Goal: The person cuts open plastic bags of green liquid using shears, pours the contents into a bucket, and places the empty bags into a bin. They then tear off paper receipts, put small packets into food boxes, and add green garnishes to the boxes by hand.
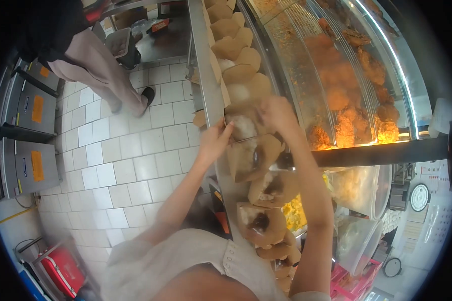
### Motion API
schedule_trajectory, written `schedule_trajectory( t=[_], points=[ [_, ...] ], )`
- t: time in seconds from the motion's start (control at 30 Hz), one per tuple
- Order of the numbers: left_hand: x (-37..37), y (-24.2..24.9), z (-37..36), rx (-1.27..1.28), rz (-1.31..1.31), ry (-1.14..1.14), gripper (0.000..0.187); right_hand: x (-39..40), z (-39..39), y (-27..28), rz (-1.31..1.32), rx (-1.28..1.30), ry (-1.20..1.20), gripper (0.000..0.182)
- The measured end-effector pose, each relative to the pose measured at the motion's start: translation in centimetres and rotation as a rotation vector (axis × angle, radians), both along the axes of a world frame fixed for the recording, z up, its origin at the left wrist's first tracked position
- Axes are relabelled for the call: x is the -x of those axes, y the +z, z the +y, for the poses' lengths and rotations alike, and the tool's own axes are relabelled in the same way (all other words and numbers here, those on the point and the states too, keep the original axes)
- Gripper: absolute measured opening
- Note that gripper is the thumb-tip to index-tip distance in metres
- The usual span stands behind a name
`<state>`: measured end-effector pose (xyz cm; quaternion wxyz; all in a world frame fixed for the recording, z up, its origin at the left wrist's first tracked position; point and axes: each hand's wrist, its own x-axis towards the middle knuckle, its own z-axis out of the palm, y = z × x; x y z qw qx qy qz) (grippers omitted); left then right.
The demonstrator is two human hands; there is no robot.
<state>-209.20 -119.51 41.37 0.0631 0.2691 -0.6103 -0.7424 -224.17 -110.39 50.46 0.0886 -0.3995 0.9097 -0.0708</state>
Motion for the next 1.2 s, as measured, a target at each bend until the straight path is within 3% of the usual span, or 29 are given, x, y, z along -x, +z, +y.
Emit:
schedule_trajectory(
  t=[0.1,0.17,0.27,0.4,0.43,0.47,0.5,0.53,0.57,0.6,0.63,0.7,0.73,0.8,0.87,0.97,1.03,1.07,1.17,1.2],
  points=[
    [0.1,0.2,0.1,0.092,0.048,0.027,0.054,0.8,1.1,-1.0,-0.07,0.021,-0.105,0.01],
    [0.3,-0.8,0.2,0.121,0.019,0.037,0.058,1.6,1.8,-3.3,-0.236,-0.057,0.48,0.008],
    [0.0,-2.1,0.9,0.227,0.06,0.134,0.059,1.8,0.9,-3.0,-0.419,-0.215,0.312,0.017],
    [-1.9,-0.2,1.2,0.321,0.046,0.191,0.056,-2.5,2.9,6.0,-0.186,0.025,0.026,0.016],
    [-2.6,0.0,1.2,0.334,0.103,0.212,0.05,-3.7,5.0,7.4,-0.102,0.18,0.074,0.016],
    [-3.4,2.0,0.9,0.357,-0.067,0.151,0.044,-5.0,7.8,8.8,0.002,0.325,0.102,0.015],
    [-3.8,-0.9,0.6,0.505,0.25,0.238,0.037,-6.9,10.8,10.7,0.004,0.38,0.073,0.015],
    [-4.9,-2.9,-0.4,0.689,0.263,0.165,0.03,-9.0,14.0,12.5,0.027,0.433,0.019,0.015],
    [-4.9,-5.0,-0.6,0.342,0.401,0.293,0.025,-11.2,17.7,14.0,0.03,0.404,-0.081,0.014],
    [-5.3,-5.4,-1.3,0.417,0.581,0.289,0.021,-14.0,21.6,15.3,0.031,0.382,-0.195,0.015],
    [-6.5,-4.2,-2.7,0.763,0.391,0.166,0.021,-16.9,25.3,16.1,0.051,0.367,-0.344,0.015],
    [-7.0,-4.0,-3.4,0.715,0.315,0.19,0.023,-22.6,33.8,16.9,0.208,0.342,-0.61,0.013],
    [-6.9,-5.6,-5.2,0.902,0.395,0.139,0.022,-25.4,37.8,17.4,0.287,0.313,-0.705,0.012],
    [-7.0,-3.5,-3.5,0.76,0.4,0.153,0.024,-31.6,45.1,19.0,0.324,0.523,-1.102,0.016],
    [-8.4,0.0,-0.7,0.725,0.388,0.171,0.024,-35.9,53.3,20.0,0.715,0.436,-1.191,0.026],
    [-9.9,5.2,4.7,0.662,0.447,0.344,0.024,-39.5,67.5,20.1,0.71,0.702,-1.325,0.023],
    [-11.9,7.4,8.0,0.664,0.496,0.336,0.025,-39.4,76.3,19.2,0.619,0.317,-1.413,0.016],
    [-13.1,7.7,9.4,0.661,0.5,0.374,0.025,-38.3,78.0,18.8,0.632,0.331,-1.377,0.016],
    [-17.3,9.0,14.5,0.715,0.506,0.273,0.025,-35.1,81.5,18.4,0.508,-0.079,-1.459,0.041],
    [-18.5,9.0,15.4,0.825,0.484,0.286,0.024,-33.9,81.9,18.2,0.511,-0.058,-1.439,0.041]
  ],
)
